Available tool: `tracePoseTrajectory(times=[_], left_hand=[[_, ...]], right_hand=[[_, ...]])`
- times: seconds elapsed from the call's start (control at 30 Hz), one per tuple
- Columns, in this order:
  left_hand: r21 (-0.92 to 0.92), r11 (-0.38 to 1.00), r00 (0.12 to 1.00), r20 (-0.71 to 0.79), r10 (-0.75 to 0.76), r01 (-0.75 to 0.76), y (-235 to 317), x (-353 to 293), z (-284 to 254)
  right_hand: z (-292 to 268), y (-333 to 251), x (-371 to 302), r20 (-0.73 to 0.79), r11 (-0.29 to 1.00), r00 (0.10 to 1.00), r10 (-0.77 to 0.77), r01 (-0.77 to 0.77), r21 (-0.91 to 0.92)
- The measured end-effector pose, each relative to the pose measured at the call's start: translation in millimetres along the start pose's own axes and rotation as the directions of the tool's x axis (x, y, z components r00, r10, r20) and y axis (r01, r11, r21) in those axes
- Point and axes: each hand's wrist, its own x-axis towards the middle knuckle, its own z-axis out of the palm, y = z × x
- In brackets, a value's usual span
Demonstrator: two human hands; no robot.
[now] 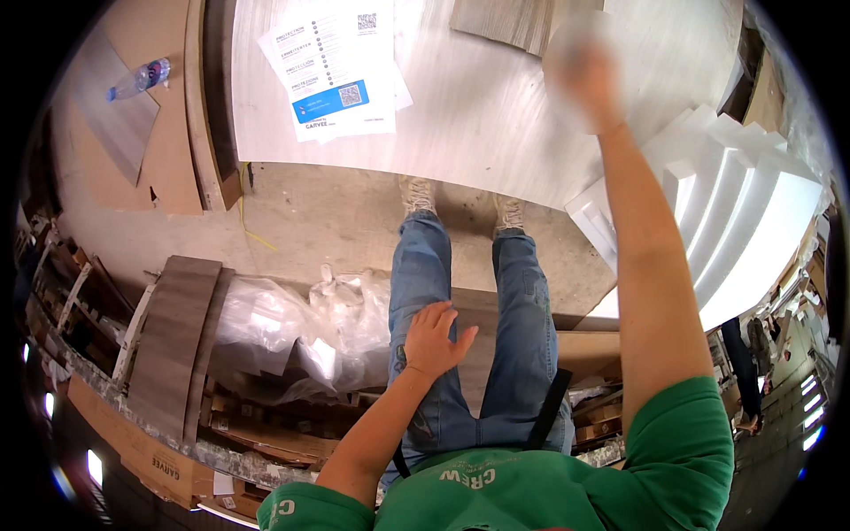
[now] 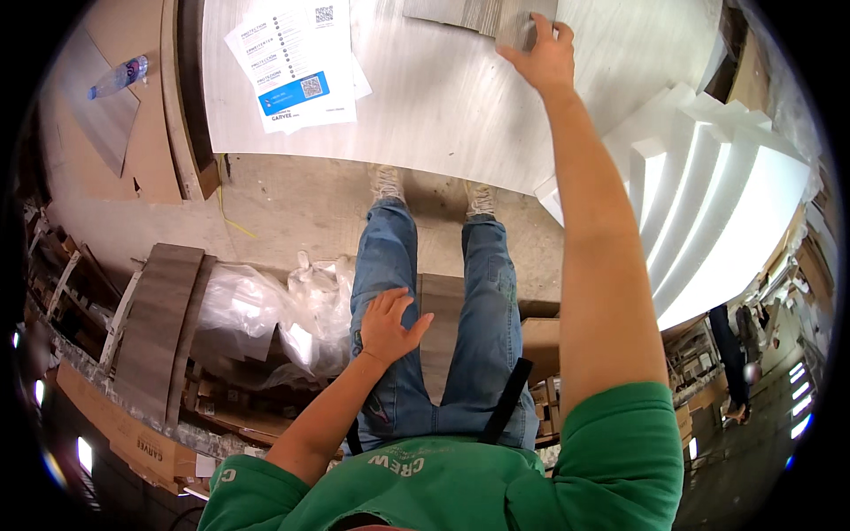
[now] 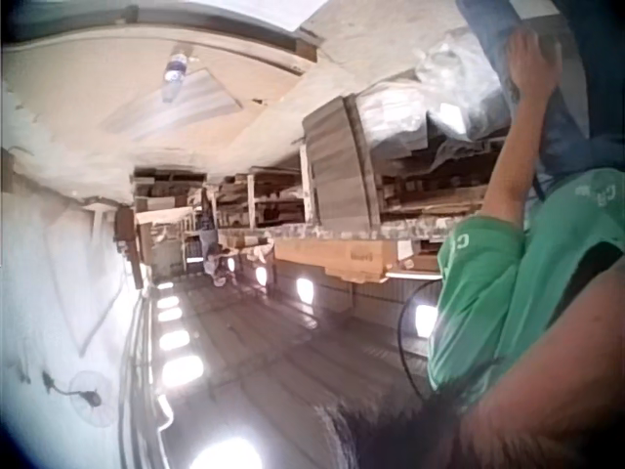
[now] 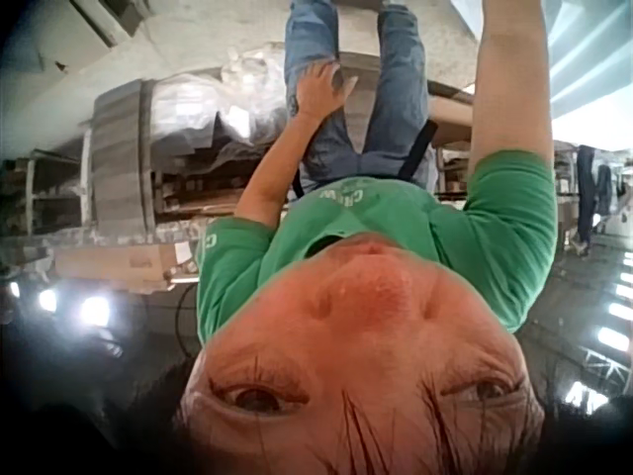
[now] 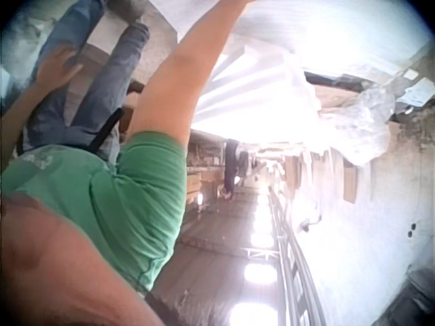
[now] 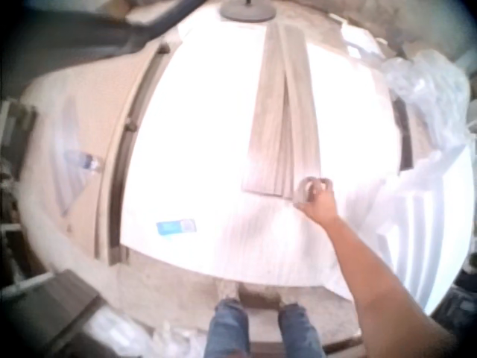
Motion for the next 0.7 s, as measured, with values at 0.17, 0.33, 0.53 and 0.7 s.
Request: tracePoseTrajectory(times=[0.17,0.33,0.53,0.7], left_hand=[[-0.037,0.999,1.0,-0.008,0.005,-0.006,-2.4,0.7,-3.7],[-0.049,0.998,0.999,-0.02,0.028,-0.028,-5.5,1.1,-8.4],[-0.07,0.998,1.0,-0.031,0.001,-0.003,-4.6,-0.1,-5.6],[-0.075,0.997,1.0,0.002,0.028,-0.028,-7.6,4.4,-5.4]], right_hand=[[-13.8,-25.8,45.2,0.098,0.966,0.973,0.207,-0.219,0.137],[-7.5,-45.1,73.0,0.169,0.911,0.909,0.381,-0.4,0.102],[-36.6,-106.9,11.7,-0.045,0.998,0.997,0.059,-0.059,0.012],[9.2,-52.7,24.7,0.045,0.966,0.985,0.164,-0.151,-0.21]])
